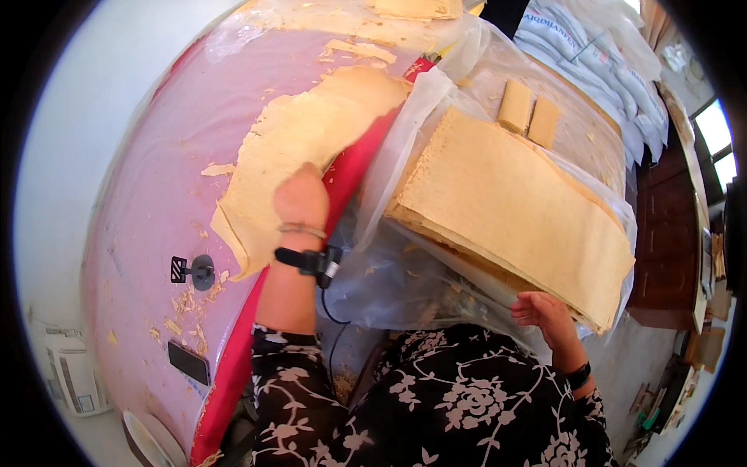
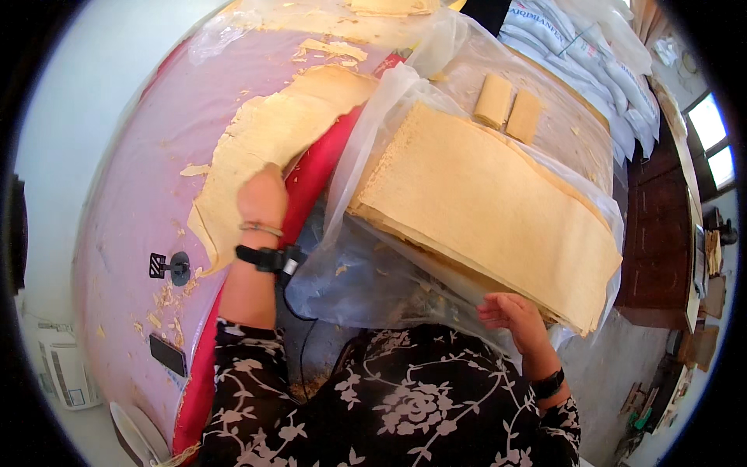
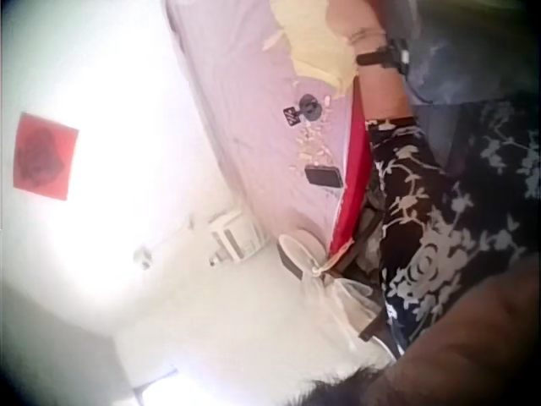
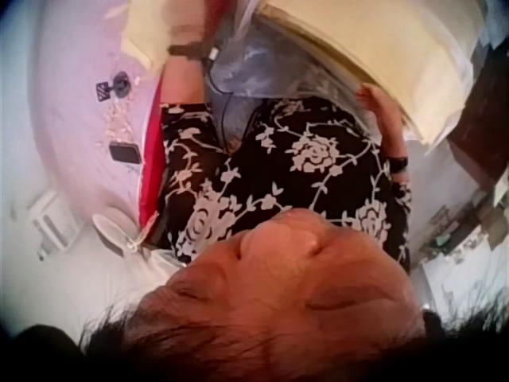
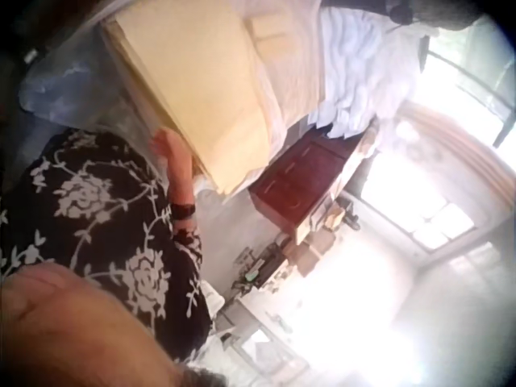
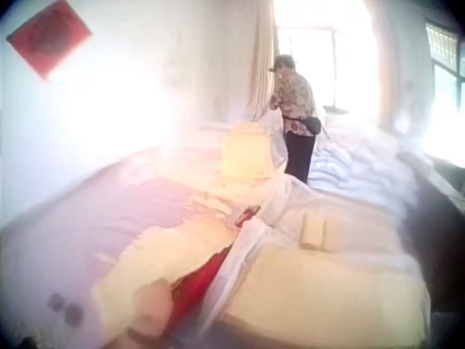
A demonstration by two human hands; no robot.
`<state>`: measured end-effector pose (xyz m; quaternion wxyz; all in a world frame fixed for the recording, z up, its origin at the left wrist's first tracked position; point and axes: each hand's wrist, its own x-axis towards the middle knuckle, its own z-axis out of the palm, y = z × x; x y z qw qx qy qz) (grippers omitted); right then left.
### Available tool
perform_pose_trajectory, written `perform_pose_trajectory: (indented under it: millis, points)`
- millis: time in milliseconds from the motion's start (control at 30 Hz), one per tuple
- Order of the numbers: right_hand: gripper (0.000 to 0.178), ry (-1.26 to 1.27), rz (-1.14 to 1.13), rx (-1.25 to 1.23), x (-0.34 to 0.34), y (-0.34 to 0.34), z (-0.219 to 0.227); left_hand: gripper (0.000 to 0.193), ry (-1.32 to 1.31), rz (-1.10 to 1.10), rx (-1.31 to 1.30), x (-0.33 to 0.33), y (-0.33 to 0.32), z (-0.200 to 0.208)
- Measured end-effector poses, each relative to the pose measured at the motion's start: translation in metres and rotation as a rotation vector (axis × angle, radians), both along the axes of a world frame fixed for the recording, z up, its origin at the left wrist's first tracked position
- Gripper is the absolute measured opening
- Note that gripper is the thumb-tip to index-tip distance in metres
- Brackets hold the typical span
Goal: The person is manually inspecting, sorting, and folding large thin yellow sheets, possibly wood veneer or dried food product, on a covered table.
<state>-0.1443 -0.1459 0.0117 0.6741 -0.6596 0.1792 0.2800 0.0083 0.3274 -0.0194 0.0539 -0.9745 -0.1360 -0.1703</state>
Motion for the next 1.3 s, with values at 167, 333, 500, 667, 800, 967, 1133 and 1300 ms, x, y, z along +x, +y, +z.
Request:
perform_pose_trajectory:
  millis: [167, 333, 500, 667, 800, 967, 1133, 1300]
  points:
    - [0.032, -0.174, 0.103, -0.102, 0.019, 0.008, 0.007, 0.02, -0.05, -0.019, 0.054, 0.025, 0.079, 0.076]
    - [0.029, -0.263, 0.145, -0.123, 0.036, 0.023, 0.012, 0.025, -0.226, -0.083, 0.054, 0.021, 0.112, 0.184]
    - [0.034, -0.313, 0.175, -0.001, 0.047, 0.047, 0.024, 0.033, -0.331, -0.306, -0.594, -0.004, 0.075, 0.271]
    - [0.065, -0.485, 0.244, 0.147, 0.061, 0.07, 0.025, 0.033, -0.605, -0.664, -1.491, -0.01, 0.005, 0.283]
    - [0.087, -0.525, 0.219, 0.407, 0.061, 0.069, 0.014, 0.039, -0.515, -0.652, -1.997, 0.025, -0.039, 0.23]
    - [0.111, -0.43, 0.06, 0.705, 0.029, 0.044, 0.027, 0.035, -0.35, -0.433, -2.401, 0.016, -0.143, 0.116]
    - [0.093, -0.515, -0.024, 0.486, -0.007, 0.018, 0.004, 0.029, -0.141, -0.043, -2.411, -0.037, -0.23, 0.036]
    - [0.039, -0.214, -0.625, 0.121, -0.012, -0.019, -0.014, 0.03, 0.805, -0.186, -2.213, -0.07, -0.238, 0.004]
